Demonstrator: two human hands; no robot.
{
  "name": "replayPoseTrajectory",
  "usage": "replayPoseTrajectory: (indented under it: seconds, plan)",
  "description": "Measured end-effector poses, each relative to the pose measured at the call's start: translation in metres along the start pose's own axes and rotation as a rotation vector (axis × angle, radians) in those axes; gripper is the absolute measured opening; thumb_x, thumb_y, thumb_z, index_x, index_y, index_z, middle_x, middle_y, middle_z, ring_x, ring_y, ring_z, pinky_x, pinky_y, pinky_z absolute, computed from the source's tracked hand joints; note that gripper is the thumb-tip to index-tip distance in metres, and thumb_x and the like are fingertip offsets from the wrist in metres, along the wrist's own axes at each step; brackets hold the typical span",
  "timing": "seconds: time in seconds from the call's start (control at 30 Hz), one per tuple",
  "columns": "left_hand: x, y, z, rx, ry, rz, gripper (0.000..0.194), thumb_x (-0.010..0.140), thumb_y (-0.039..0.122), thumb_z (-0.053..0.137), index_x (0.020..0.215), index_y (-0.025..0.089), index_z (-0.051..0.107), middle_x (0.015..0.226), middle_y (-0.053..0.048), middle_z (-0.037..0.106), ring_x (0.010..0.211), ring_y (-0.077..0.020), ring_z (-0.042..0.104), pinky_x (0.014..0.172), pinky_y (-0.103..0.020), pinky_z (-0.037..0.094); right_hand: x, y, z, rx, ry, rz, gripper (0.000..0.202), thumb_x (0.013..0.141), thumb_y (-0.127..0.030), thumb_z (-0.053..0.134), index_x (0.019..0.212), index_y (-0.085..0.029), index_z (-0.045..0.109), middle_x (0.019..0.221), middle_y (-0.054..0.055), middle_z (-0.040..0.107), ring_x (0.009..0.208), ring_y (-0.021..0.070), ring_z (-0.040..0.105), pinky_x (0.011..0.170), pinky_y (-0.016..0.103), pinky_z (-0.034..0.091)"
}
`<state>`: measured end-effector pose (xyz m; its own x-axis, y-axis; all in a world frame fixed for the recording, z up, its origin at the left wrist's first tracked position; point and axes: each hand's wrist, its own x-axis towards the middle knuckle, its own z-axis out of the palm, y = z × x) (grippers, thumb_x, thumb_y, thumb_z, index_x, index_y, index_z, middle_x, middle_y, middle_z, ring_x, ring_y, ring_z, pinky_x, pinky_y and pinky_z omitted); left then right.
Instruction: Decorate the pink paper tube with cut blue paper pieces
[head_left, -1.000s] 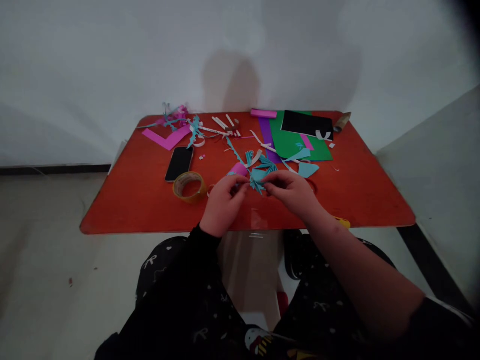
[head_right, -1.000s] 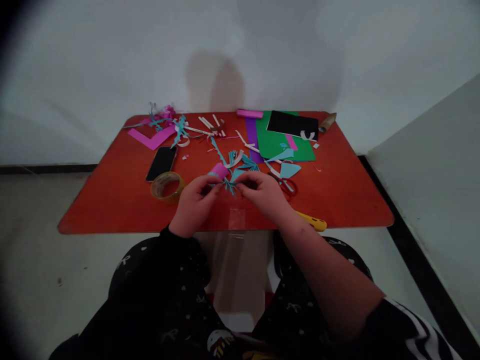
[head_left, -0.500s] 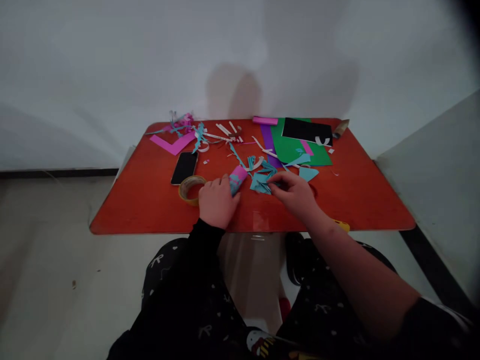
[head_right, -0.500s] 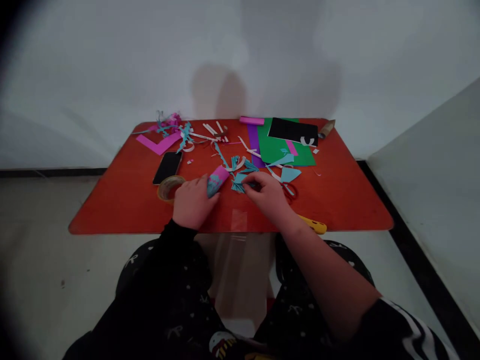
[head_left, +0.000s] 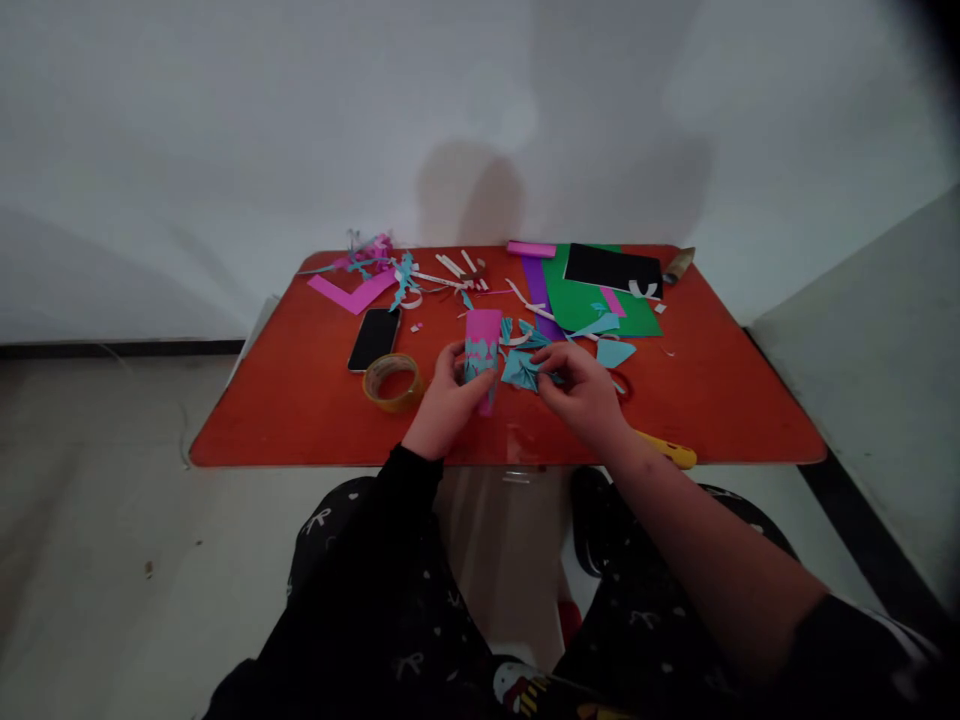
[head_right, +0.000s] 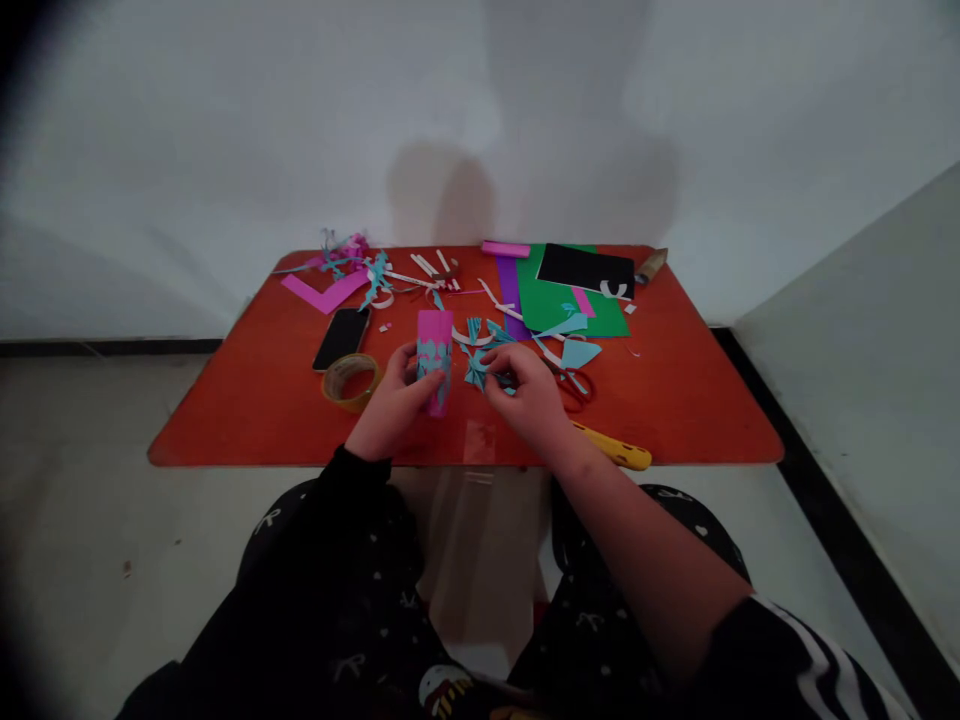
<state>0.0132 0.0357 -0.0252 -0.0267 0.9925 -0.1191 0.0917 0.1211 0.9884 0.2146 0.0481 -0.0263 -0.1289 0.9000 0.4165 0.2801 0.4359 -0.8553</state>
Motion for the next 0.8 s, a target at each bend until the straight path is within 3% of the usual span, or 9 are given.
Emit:
replayPoseTrajectory:
  seconds: [0.13, 0.3, 0.47, 0.63, 0.8]
  plan:
    - [-0.002, -0.001, 0.012, -0.203, -0.043, -0.023, 0.065, 0.082, 0.044, 0.075, 0.135, 0.019, 0.046, 0.118, -0.011, 0.072, 0.097, -0.0192, 0.071, 0.082, -0.031, 0.057, 0.002, -0.004, 0.0, 0.01, -0.046, -0.017, 0.011, 0.083, -0.021, 0.064, 0.081, -0.026, 0.054, 0.108, 0.008, 0.075, 0.097, 0.0232, 0.069, 0.075, 0.036, 0.054]
    - [-0.003, 0.001, 0.016, -0.158, -0.11, 0.047, 0.054, 0.081, 0.043, 0.076, 0.124, 0.016, 0.06, 0.124, -0.012, 0.074, 0.108, -0.0229, 0.07, 0.091, -0.034, 0.056, 0.004, -0.003, -0.002, 0.068, -0.118, -0.012, 0.014, 0.085, -0.022, 0.063, 0.081, -0.027, 0.051, 0.112, 0.007, 0.077, 0.103, 0.0237, 0.071, 0.081, 0.038, 0.056]
    - [-0.004, 0.001, 0.013, -0.175, -0.118, 0.057, 0.052, 0.082, 0.04, 0.077, 0.126, 0.018, 0.061, 0.123, -0.01, 0.074, 0.108, -0.0229, 0.07, 0.09, -0.033, 0.057, 0.004, -0.004, -0.003, 0.024, -0.157, -0.034, 0.016, 0.084, -0.019, 0.063, 0.079, -0.027, 0.049, 0.107, 0.006, 0.079, 0.097, 0.0231, 0.072, 0.078, 0.038, 0.057]
    - [-0.009, 0.007, 0.013, -0.115, -0.11, 0.023, 0.041, 0.092, 0.042, 0.068, 0.127, 0.021, 0.062, 0.11, -0.009, 0.075, 0.1, -0.0235, 0.071, 0.083, -0.034, 0.06, 0.005, -0.003, -0.004, 0.021, -0.127, -0.067, 0.015, 0.085, -0.017, 0.062, 0.081, -0.027, 0.052, 0.108, 0.007, 0.078, 0.101, 0.0234, 0.072, 0.081, 0.039, 0.056]
    - [-0.009, 0.011, 0.014, -0.066, -0.107, 0.027, 0.026, 0.099, 0.035, 0.057, 0.12, 0.021, 0.065, 0.114, -0.01, 0.075, 0.103, -0.0231, 0.071, 0.092, -0.037, 0.06, 0.006, -0.002, -0.006, 0.028, -0.09, -0.078, 0.014, 0.085, -0.017, 0.062, 0.081, -0.027, 0.053, 0.109, 0.006, 0.078, 0.101, 0.0234, 0.071, 0.081, 0.038, 0.056]
